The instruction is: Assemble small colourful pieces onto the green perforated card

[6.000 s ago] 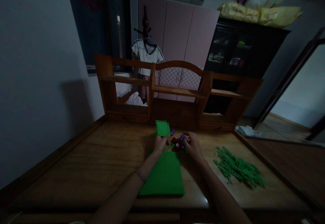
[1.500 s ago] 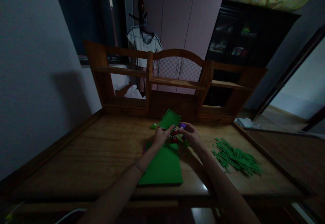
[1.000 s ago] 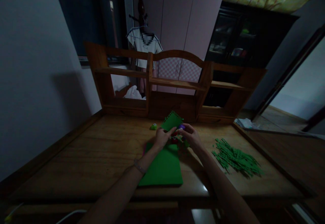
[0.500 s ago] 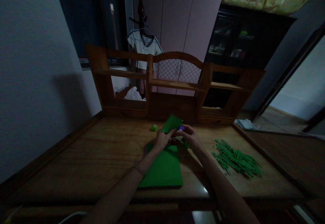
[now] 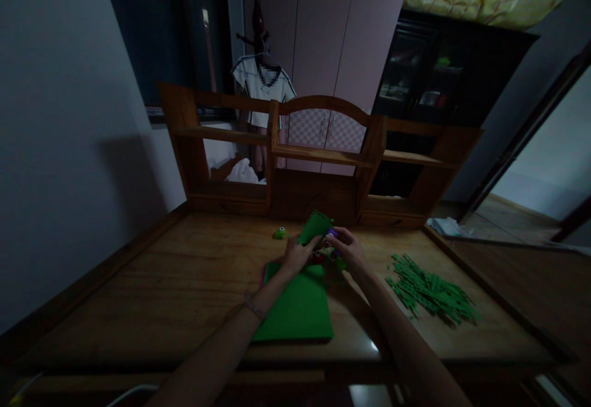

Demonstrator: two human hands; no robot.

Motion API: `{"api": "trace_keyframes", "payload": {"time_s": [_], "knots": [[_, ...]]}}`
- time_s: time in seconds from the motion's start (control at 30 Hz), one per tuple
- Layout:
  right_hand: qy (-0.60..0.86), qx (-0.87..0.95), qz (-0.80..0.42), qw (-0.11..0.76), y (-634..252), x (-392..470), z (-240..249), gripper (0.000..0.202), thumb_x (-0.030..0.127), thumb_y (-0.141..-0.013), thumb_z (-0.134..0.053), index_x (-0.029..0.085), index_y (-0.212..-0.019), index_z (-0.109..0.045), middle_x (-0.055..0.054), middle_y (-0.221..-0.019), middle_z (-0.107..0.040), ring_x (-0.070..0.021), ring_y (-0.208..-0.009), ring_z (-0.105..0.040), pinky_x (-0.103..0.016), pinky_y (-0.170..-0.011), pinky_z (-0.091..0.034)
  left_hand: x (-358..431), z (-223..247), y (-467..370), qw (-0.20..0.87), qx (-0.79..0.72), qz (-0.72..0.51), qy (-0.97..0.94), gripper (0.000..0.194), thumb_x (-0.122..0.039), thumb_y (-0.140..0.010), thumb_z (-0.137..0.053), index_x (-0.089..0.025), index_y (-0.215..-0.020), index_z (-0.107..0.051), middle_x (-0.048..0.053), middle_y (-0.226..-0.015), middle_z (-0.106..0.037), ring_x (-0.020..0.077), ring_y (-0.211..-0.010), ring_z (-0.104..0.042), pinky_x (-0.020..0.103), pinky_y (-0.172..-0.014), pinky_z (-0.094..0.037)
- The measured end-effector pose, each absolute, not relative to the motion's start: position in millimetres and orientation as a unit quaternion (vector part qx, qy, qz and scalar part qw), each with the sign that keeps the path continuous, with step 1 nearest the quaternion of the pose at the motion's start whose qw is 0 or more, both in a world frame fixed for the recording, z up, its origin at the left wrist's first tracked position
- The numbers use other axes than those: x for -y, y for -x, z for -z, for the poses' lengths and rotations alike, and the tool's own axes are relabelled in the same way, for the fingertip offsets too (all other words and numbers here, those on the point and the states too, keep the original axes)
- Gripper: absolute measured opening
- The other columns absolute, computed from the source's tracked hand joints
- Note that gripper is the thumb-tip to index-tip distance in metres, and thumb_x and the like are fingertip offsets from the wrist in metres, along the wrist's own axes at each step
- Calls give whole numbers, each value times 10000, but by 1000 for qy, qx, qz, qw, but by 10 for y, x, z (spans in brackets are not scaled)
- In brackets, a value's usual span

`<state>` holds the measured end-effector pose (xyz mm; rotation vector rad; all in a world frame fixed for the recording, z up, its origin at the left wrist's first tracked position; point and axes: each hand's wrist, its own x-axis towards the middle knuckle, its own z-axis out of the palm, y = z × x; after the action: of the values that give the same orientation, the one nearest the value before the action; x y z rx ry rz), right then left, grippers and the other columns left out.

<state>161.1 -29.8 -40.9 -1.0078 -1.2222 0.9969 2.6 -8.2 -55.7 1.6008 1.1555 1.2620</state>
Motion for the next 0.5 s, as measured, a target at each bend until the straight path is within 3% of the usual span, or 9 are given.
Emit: {"api": "trace_keyframes", "payload": {"time_s": [0.2,0.5], "knots": [[437,530,-424,590,-1613,276,408,371,403,-627,-750,228,-930,-627,-22,-897,-657,-163,-783,-608,-266,-681,-464,79,547,-40,359,-396,-544,-647,383,-450,-801,-548,-151,-1010,-664,83,-993,-689,215,-956,-628,322,-868,-470],[440,548,-421,573,-1606,288,387,344,428,-650,-726,217,-905,-636,-16,-850,-650,-151,-730,-585,-250,-635,-436,95,572,-14,350,-407,-503,-678,337,-385,-821,-530,-169,-1049,-654,83,-1082,-662,206,-1065,-586,328,-989,-401]]}}
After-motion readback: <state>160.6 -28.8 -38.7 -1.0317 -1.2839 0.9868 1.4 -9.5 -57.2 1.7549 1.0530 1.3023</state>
